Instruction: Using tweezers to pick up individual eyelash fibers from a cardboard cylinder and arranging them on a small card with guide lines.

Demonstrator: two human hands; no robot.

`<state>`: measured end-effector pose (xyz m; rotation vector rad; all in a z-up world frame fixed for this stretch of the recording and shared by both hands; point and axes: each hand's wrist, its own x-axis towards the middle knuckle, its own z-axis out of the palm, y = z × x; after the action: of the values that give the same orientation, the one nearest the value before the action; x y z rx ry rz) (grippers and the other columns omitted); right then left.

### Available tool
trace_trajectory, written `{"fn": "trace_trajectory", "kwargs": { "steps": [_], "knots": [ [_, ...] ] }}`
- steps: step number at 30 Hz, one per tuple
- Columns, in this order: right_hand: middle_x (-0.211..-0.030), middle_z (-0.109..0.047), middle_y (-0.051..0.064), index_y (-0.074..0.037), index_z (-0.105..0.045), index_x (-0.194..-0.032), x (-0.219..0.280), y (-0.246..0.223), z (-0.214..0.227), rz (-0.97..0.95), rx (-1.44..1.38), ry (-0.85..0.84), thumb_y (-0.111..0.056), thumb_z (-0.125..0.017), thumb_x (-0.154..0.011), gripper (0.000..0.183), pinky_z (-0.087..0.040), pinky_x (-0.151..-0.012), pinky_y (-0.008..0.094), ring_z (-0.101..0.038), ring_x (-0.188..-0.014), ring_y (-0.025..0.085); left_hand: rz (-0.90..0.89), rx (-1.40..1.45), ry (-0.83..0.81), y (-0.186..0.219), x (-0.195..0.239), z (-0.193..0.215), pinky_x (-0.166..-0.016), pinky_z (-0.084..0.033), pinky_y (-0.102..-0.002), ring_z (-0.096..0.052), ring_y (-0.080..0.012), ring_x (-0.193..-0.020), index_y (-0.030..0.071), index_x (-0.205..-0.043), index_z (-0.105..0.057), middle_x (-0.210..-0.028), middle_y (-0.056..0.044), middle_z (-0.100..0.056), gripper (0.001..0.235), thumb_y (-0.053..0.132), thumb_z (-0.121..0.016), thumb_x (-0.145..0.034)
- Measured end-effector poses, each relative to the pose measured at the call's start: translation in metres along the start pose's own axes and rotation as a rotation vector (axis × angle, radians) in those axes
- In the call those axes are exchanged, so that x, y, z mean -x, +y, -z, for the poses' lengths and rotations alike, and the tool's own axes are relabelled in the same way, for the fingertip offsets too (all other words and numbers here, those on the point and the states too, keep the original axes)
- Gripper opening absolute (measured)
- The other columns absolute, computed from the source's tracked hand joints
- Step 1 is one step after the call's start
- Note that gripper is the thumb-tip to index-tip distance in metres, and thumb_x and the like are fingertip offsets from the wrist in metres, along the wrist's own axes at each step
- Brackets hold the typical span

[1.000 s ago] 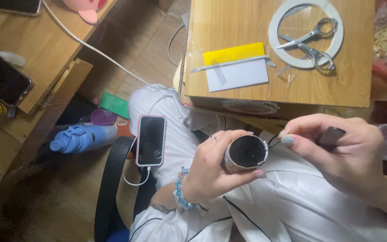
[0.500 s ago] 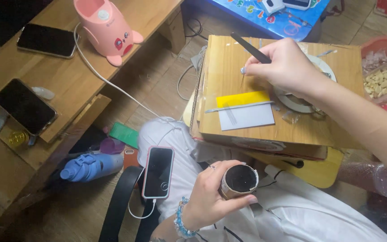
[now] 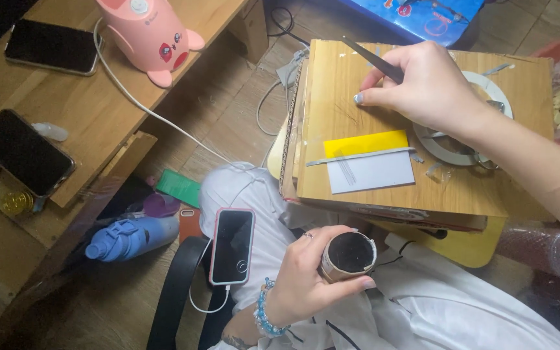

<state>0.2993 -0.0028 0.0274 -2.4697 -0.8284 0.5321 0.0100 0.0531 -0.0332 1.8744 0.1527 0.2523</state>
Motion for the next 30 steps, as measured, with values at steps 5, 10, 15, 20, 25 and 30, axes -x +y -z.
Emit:
{"fn": "trace_trajectory", "kwargs": {
  "steps": [5,10,15,20,25,30],
  "knots": [
    [-0.069,-0.052,0.000,-0.017,-0.078,-0.087,0.006,0.005,0.002,0.028,-0.051,0.030,-0.029,-0.080,-0.091,0.013,-0.035,-0.065,0.035,-0.044,-0.069,0.016,-0.028,-0.011,0.022,0.006,0.001,-0.001,-0.090,-0.056,-0.036,-0.070,-0.0233,-0.099,0.006,-0.121,-0.062,-0.110,-0.008,-0.074,0.059,0.047,-0.077,-0.081],
    [-0.074,-0.056,-0.006,-0.012,-0.074,-0.098,0.031,0.011,0.010,0.118,-0.239,0.157,-0.019,-0.072,-0.105,0.010,-0.033,-0.061,0.027,-0.040,-0.066,0.006,0.001,0.015,0.033,0.009,0.004,-0.002,-0.090,-0.058,-0.036,-0.070,-0.0254,-0.102,0.006,-0.123,-0.062,-0.112,-0.011,-0.073,0.060,0.047,-0.077,-0.082],
    [-0.079,-0.053,0.018,0.006,-0.063,-0.123,0.114,-0.015,0.037,0.097,-0.667,0.079,-0.013,-0.036,-0.117,0.034,-0.045,-0.055,0.031,-0.053,-0.068,0.024,-0.196,0.032,0.141,0.013,0.010,-0.003,-0.095,-0.056,-0.039,-0.067,-0.0274,-0.104,0.003,-0.125,-0.056,-0.118,-0.012,-0.068,0.062,0.046,-0.075,-0.086],
    [-0.067,-0.059,0.004,-0.004,-0.078,-0.099,0.177,0.003,0.013,0.216,-0.400,-0.016,-0.013,-0.061,-0.096,0.020,-0.036,-0.052,0.025,-0.049,-0.057,0.012,-0.205,0.087,0.133,0.022,0.017,-0.007,-0.096,-0.055,-0.039,-0.067,-0.0280,-0.105,0.004,-0.126,-0.056,-0.120,-0.012,-0.068,0.060,0.047,-0.073,-0.088],
    [-0.059,-0.059,0.000,-0.009,-0.079,-0.090,0.204,0.004,-0.008,0.489,-0.364,-0.049,-0.011,-0.076,-0.081,0.010,-0.035,-0.047,0.023,-0.047,-0.048,0.009,-0.197,0.089,0.083,0.028,0.025,-0.014,-0.095,-0.053,-0.037,-0.067,-0.0259,-0.100,0.006,-0.125,-0.056,-0.117,-0.009,-0.068,0.059,0.047,-0.074,-0.087],
    [-0.063,-0.052,0.000,-0.013,-0.074,-0.109,0.215,0.000,-0.013,0.711,-0.287,-0.134,-0.018,-0.077,-0.085,0.025,-0.037,-0.045,0.027,-0.041,-0.047,0.015,-0.192,0.053,0.060,0.036,0.031,-0.015,-0.095,-0.054,-0.037,-0.067,-0.0263,-0.101,0.006,-0.126,-0.057,-0.117,-0.009,-0.068,0.059,0.042,-0.077,-0.085]
  ]
}}
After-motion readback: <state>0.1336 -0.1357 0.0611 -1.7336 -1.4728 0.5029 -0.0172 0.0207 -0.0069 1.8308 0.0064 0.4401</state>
